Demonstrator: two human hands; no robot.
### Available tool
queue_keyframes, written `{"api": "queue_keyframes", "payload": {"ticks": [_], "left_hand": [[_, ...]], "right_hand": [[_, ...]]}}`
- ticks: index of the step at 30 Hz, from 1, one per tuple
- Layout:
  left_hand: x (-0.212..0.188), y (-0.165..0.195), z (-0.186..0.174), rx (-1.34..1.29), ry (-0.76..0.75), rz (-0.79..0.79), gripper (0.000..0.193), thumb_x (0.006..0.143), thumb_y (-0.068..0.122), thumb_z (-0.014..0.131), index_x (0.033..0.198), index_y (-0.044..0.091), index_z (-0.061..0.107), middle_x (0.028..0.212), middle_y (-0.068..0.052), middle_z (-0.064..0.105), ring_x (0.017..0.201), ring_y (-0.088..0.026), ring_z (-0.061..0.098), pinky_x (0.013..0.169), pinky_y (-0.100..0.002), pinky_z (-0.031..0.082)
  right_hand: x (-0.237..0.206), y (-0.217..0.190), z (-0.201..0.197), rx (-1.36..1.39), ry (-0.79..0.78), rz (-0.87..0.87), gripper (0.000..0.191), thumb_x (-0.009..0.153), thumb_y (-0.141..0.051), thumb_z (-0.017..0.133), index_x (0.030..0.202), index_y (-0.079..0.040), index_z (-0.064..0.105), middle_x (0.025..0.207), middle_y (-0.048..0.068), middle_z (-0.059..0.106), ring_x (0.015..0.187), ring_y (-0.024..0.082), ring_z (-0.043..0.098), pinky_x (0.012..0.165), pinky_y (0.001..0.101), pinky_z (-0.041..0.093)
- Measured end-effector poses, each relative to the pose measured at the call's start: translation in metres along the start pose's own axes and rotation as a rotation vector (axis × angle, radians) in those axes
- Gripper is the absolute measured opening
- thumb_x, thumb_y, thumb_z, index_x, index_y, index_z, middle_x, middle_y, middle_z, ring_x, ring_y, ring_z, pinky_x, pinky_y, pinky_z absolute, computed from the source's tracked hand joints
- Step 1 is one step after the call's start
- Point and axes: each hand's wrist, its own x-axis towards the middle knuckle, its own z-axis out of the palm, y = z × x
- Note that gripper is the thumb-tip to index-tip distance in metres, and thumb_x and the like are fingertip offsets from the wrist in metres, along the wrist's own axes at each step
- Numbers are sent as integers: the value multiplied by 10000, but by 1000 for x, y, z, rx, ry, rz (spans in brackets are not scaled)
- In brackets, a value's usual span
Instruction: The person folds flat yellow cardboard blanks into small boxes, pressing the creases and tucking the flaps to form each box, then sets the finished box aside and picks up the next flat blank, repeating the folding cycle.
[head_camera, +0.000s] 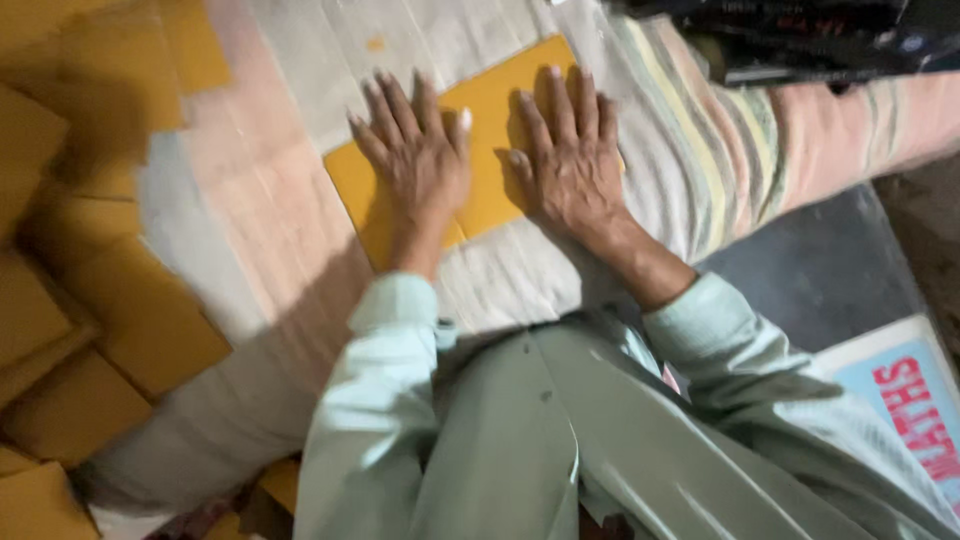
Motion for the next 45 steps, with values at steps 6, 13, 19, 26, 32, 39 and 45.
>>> {"api": "queue_keyframes", "payload": {"ticks": [6,13,19,26,32,39,45], "left_hand": [[19,-4,-4,-12,49,-4,737,1079,560,348,1614,59,275,1670,-300,171,1553,-437,81,1219,-647,-4],[-43,-1,-2,-15,34,-2,722,1105,496,365,1634,16,263,1684,-311,155,1577,-455,53,1244,-651,-16],[11,-4,3,-13,-14,-53,712,1104,511,341,1639,55,231,1693,-286,123,1580,-423,48,1240,-651,-24],[11,-1,-2,1,-12,-31,717,1126,515,313,1651,38,210,1696,-291,124,1589,-415,43,1264,-622,-17],[-52,7,-4,7,-24,20,717,1102,496,322,1630,18,240,1691,-293,123,1580,-416,40,1245,-621,-40],[-10,6,2,-5,-56,-31,686,1109,487,304,1642,61,241,1693,-263,119,1585,-398,50,1240,-652,-41],[23,0,7,-6,26,-2,676,1112,478,339,1623,42,263,1679,-288,155,1573,-415,96,1237,-646,7]], "right_hand": [[-1,-2,-4,-6,-20,34,635,1053,-386,562,1587,-56,466,1645,293,310,1521,525,206,1199,677,196],[0,0,-1,-18,-7,24,631,1073,-379,570,1596,-43,460,1659,299,293,1524,529,192,1200,683,194],[-1,1,2,-22,-33,16,631,1083,-372,570,1605,-40,448,1659,306,275,1529,525,175,1204,681,188],[-4,0,0,-8,-21,35,623,1075,-358,569,1610,-66,445,1659,292,281,1534,515,174,1216,678,179],[-1,-1,0,-12,-15,27,630,1070,-360,578,1603,-54,442,1659,297,297,1534,520,184,1210,682,190],[-2,-1,-1,11,-7,19,621,1095,-371,575,1601,-32,455,1651,314,301,1530,540,192,1214,681,198],[-2,0,-1,4,-20,43,615,1070,-374,569,1584,-55,461,1644,310,305,1529,526,185,1208,673,179]]}}
